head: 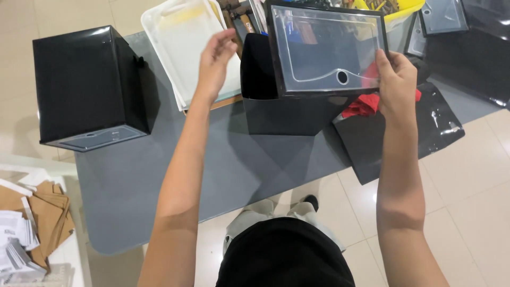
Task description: The person wipes a black plastic casing with a red cloth, then cleans a clear plastic cover. They place the clear cover onto the black casing, aligning it carefully, and press down to secure it.
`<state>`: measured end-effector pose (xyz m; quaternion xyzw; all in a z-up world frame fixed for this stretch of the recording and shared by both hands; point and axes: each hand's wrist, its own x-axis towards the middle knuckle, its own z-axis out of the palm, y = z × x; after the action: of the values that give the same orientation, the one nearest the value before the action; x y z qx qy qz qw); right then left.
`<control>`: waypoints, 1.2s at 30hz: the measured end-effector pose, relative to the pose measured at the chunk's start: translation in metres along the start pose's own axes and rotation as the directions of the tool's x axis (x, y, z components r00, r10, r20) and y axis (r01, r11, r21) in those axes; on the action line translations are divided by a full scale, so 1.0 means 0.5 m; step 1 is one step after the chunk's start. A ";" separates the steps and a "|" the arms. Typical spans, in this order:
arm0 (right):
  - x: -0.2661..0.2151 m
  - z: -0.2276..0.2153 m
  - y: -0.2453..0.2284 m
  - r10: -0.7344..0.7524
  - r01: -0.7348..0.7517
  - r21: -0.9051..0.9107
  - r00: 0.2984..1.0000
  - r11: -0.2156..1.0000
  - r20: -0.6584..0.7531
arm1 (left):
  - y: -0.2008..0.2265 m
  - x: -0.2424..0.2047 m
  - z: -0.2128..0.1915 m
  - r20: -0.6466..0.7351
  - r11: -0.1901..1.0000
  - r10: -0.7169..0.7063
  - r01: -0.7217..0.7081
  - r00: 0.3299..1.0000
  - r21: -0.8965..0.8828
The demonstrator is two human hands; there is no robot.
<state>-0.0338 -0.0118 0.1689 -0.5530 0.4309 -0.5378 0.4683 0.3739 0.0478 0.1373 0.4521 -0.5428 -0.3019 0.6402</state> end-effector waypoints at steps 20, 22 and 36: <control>-0.034 -0.110 0.049 0.100 -0.117 0.516 0.993 0.848 0.061 | 0.106 -0.032 0.274 0.282 0.467 -0.408 0.464 0.868 -0.753; -0.041 -0.097 0.039 0.071 -0.100 0.488 0.994 0.867 0.078 | 0.121 -0.037 0.307 0.255 0.453 -0.415 0.441 0.873 -0.774; -0.084 -0.147 -0.030 -0.015 -0.010 0.128 0.980 0.992 0.199 | 0.071 -0.018 0.517 0.169 0.350 -0.441 0.342 0.881 -0.872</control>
<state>-0.1099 0.0281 0.1742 -0.5731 0.3456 -0.5071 0.5431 0.1180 0.0053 0.1662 0.1835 -0.1505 -0.6599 0.7129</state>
